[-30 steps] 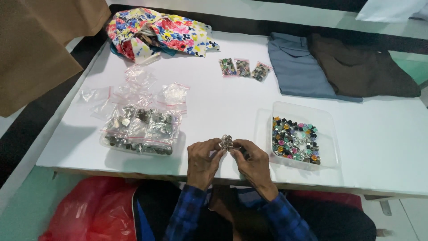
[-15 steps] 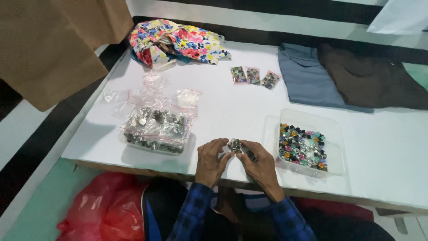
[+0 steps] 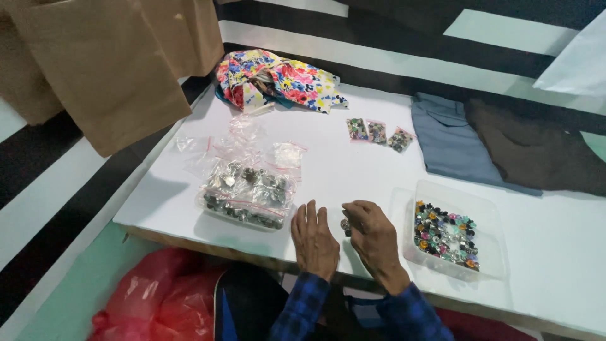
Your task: Sorting decorative buttons from a bulk container and placing them into small plastic bags for packaging.
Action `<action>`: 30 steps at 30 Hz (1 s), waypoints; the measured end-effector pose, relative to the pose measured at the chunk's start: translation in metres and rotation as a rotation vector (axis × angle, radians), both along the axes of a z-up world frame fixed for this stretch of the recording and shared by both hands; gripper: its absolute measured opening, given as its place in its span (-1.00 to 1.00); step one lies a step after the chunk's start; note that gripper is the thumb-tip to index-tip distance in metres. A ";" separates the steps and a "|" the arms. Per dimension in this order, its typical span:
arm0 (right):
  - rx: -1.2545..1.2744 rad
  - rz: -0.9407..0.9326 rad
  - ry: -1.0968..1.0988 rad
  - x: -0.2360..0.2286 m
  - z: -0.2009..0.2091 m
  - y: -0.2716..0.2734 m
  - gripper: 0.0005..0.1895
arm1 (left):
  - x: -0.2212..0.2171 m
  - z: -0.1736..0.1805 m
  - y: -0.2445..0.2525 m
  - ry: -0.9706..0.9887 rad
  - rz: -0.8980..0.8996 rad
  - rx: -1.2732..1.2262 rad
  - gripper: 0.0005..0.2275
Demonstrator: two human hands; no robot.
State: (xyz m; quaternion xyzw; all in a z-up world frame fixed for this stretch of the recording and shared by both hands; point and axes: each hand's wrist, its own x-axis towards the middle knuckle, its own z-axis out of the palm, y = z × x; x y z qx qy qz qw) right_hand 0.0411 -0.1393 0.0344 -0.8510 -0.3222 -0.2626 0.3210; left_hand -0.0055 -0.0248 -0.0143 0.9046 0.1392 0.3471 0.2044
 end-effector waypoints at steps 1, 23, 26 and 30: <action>-0.062 0.087 0.018 0.009 0.007 0.012 -0.73 | 0.001 -0.002 0.000 0.039 0.007 0.018 -0.51; -0.392 0.316 -0.025 0.106 -0.016 0.112 -0.91 | 0.016 -0.014 -0.005 0.561 0.128 0.260 -0.19; -0.338 0.280 -0.119 0.123 -0.022 0.100 -0.55 | 0.023 -0.039 -0.008 0.219 0.190 0.211 0.03; -0.288 0.247 -0.076 0.107 0.013 0.088 -0.72 | 0.015 -0.020 -0.006 0.356 0.142 0.193 -0.20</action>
